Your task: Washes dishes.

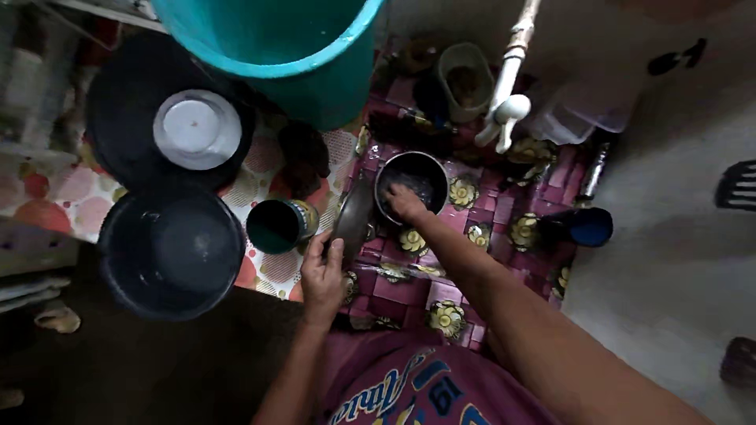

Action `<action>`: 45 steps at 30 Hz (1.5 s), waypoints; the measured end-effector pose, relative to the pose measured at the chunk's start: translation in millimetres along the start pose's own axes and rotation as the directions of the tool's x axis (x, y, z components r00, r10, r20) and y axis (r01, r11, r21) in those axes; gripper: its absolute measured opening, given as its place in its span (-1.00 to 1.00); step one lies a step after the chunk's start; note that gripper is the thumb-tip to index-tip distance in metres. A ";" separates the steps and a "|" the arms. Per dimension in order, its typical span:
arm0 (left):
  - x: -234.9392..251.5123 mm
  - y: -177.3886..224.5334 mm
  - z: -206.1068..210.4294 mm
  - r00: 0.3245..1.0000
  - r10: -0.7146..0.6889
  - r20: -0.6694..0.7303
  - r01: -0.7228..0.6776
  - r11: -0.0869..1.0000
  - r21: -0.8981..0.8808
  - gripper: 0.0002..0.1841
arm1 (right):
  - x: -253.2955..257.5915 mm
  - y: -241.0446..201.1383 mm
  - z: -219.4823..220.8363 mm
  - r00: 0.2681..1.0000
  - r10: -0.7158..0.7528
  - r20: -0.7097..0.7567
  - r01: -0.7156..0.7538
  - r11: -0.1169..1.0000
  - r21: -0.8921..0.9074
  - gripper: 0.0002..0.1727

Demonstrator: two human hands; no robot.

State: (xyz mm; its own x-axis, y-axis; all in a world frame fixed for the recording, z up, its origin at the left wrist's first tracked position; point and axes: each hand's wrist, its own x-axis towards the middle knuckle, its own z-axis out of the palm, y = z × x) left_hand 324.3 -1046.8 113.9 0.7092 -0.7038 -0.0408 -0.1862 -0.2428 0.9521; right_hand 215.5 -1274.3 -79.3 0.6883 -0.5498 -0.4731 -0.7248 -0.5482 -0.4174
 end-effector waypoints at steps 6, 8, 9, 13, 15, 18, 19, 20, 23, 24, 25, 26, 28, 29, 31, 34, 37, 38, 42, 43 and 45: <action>-2.5 8.5 4.6 0.998 -0.004 0.060 0.004 1.000 0.002 -0.74 | -4.6 -7.7 -13.6 0.953 0.304 0.010 -0.300 0.936 0.183 -0.25; -1.3 9.8 6.8 0.997 -0.005 0.077 0.005 1.000 0.001 -0.74 | -7.7 4.6 -4.7 0.984 0.167 0.066 -0.174 0.977 0.126 -0.29; -0.5 9.2 6.6 0.996 0.002 0.087 -0.002 1.000 -0.002 -0.74 | -10.8 10.4 -5.1 0.977 0.208 0.038 -0.211 0.965 0.153 -0.30; 5.5 9.6 9.9 0.992 0.009 0.128 -0.007 1.000 -0.016 -0.74 | -26.7 -2.9 -18.8 0.911 0.401 0.093 -0.411 0.874 0.260 -0.37; 7.0 10.7 11.8 0.989 0.016 0.144 -0.011 0.999 -0.038 -0.74 | -23.4 -4.8 -18.3 0.959 0.233 0.160 -0.271 0.920 0.283 -0.36; 7.7 13.5 10.3 0.986 0.024 0.163 -0.016 0.998 -0.055 -0.75 | -49.3 -5.7 -45.7 0.970 0.242 0.035 -0.233 0.870 0.435 -0.36; 8.6 13.2 8.6 0.986 0.029 0.166 -0.019 0.998 -0.064 -0.76 | -65.7 -1.4 -59.9 0.953 0.301 -0.012 -0.259 0.839 0.480 -0.35; 9.5 11.9 6.8 0.985 0.034 0.166 -0.022 0.997 -0.075 -0.76 | -82.5 6.2 -72.8 0.927 0.371 -0.051 -0.300 0.818 0.490 -0.35; 9.3 7.6 1.2 0.986 0.015 0.169 -0.001 0.997 -0.083 -0.76 | -134.5 41.9 -87.9 0.828 0.558 -0.063 -0.499 0.783 0.372 -0.34; 9.4 5.7 0.7 0.986 0.010 0.165 0.006 0.996 -0.091 -0.77 | -148.7 53.3 -86.0 0.800 0.597 -0.067 -0.549 0.772 0.320 -0.34; 8.9 3.9 -0.6 0.988 0.006 0.157 0.008 0.996 -0.091 -0.77 | -159.7 58.9 -81.2 0.783 0.615 -0.096 -0.576 0.774 0.263 -0.34; 8.6 2.0 -2.6 0.989 0.003 0.150 0.011 0.996 -0.089 -0.77 | -166.0 58.4 -74.2 0.783 0.603 -0.153 -0.570 0.793 0.215 -0.32; 7.7 -3.3 -4.7 0.988 0.010 0.154 0.005 0.995 -0.098 -0.73 | -166.4 43.5 -59.5 0.823 0.462 -0.331 -0.450 0.885 0.116 -0.36; 5.4 -5.4 -6.0 0.987 0.008 0.162 0.009 0.995 -0.100 -0.72 | -160.4 33.3 -49.2 0.861 0.349 -0.369 -0.360 0.932 0.041 -0.36; -2.6 -10.0 -9.8 0.984 -0.006 0.180 0.023 0.995 -0.092 -0.72 | -146.7 8.6 -26.9 0.953 0.156 -0.258 -0.177 0.982 -0.060 -0.24; -13.6 -13.2 -20.9 0.985 0.021 0.169 -0.003 0.995 -0.104 -0.71 | -118.9 -10.3 1.1 0.997 0.063 -0.045 -0.070 0.981 -0.179 -0.24; -24.8 -8.5 -39.6 0.983 0.043 0.178 -0.026 0.995 -0.100 -0.70 | -107.3 -3.1 15.5 0.995 -0.032 -0.090 0.005 0.960 -0.279 -0.55; -29.4 -8.4 -45.2 0.983 0.054 0.175 -0.036 0.994 -0.105 -0.70 | -107.8 -3.1 11.5 0.995 -0.057 -0.081 0.030 0.952 -0.304 -0.60; -43.6 -14.0 -67.5 0.981 0.096 0.167 -0.083 0.993 -0.086 -0.70 | -115.8 -19.3 -41.1 0.996 -0.043 0.077 0.070 0.921 -0.384 -0.65; -44.2 -17.2 -72.4 0.981 0.109 0.161 -0.097 0.992 -0.080 -0.70 | -115.2 -26.9 -61.1 0.989 -0.013 0.148 0.075 0.903 -0.423 -0.66; -44.4 -22.9 -79.1 0.982 0.108 0.157 -0.096 0.992 -0.078 -0.70 | -112.9 -46.8 -97.9 0.957 0.057 0.284 0.101 0.853 -0.512 -0.66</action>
State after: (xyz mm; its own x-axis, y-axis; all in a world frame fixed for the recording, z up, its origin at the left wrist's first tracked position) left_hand 350.9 -957.2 117.9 0.5693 -0.8220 0.0149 -0.1999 -0.1208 0.9724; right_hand 174.7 -1248.3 69.6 0.6088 -0.3791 -0.6969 -0.5338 -0.8456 -0.0064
